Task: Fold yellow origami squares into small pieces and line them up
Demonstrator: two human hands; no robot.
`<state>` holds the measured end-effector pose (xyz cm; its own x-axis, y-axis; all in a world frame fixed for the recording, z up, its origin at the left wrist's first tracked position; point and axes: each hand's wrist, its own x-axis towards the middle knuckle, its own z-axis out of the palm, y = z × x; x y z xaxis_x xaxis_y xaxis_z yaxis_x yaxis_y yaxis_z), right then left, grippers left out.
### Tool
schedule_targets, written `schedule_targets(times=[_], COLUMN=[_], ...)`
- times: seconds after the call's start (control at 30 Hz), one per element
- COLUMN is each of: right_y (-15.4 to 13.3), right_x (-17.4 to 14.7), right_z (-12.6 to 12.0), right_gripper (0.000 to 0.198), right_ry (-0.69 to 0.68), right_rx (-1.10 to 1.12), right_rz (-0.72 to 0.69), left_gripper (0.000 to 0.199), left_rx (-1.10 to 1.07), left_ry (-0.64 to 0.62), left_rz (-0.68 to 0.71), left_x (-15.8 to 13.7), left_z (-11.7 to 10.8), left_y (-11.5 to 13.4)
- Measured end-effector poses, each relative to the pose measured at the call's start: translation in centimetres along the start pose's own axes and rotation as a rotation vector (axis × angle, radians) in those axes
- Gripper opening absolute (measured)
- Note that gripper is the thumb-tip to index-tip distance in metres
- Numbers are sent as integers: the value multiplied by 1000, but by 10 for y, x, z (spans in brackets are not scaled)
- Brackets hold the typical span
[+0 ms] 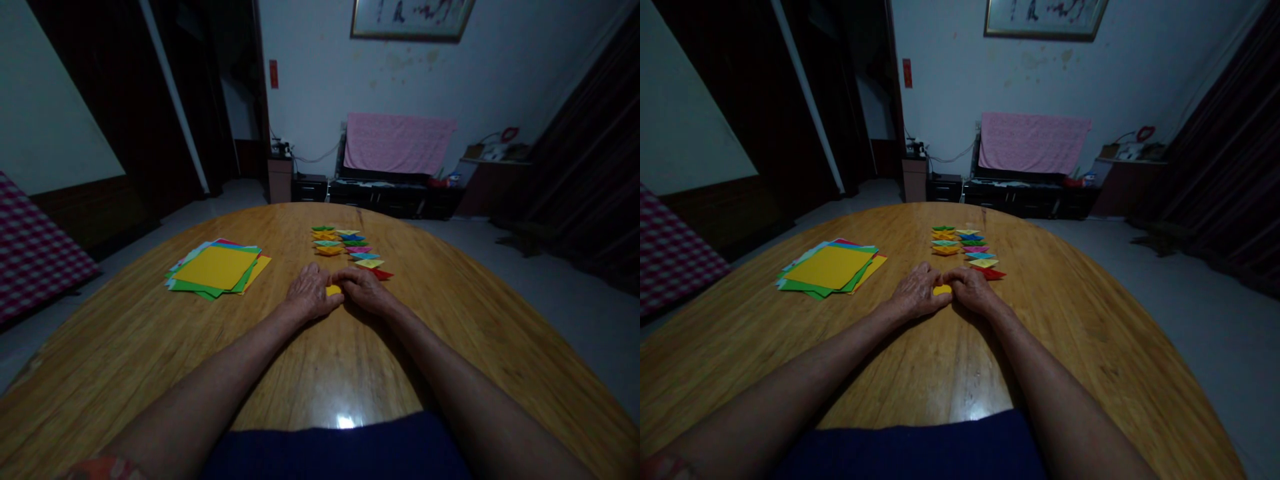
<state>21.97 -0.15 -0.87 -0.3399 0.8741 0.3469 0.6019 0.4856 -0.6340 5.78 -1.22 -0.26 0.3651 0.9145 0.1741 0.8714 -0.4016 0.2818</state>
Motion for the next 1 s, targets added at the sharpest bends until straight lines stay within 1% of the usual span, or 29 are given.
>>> schedule_targets(times=[0.07, 0.13, 0.23, 0.37, 0.5, 0.6, 0.67, 0.73, 0.8, 0.9, 1.0], right_y=[0, 1, 4, 6, 2, -4, -9, -13, -17, -19, -19], right_x=[-1, -1, -2, -2, -3, -2, -1, 1, 3, 5, 5], right_z=[2, 4, 9, 13, 14, 14, 14, 14, 15, 16, 16], right_gripper=[29, 28, 30, 28, 26, 24, 24, 27, 29, 25, 20], right_ry=[19, 41, 58, 73, 75, 55, 32, 11, -9, -20, -11], right_rx=[-26, -54, -93, -146, -205, -273, -300, -316, -333, -349, -353], right_rz=[-6, -15, -53, -68, -37, -5, 19, 40, 58, 75, 77], left_gripper=[40, 39, 35, 30, 38, 46, 47, 47, 49, 46, 40], left_rx=[-11, -39, -108, -173, -223, -331, -429, -570, -747, -928, -993], left_ry=[-19, -64, -159, -229, -328, -334, -348, -384, -385, -299, -193], left_rz=[-9, 1, 49, 126, 207, 224, 224, 186, 84, -14, -100], left_x=[1, 1, 0, 0, -2, -5, -6, -5, -3, 1, 2], left_z=[-3, -8, -18, -28, -37, -42, -41, -38, -32, -21, -16], left_y=[1, -2, -10, -25, -39, -46, -50, -54, -59, -67, -70])
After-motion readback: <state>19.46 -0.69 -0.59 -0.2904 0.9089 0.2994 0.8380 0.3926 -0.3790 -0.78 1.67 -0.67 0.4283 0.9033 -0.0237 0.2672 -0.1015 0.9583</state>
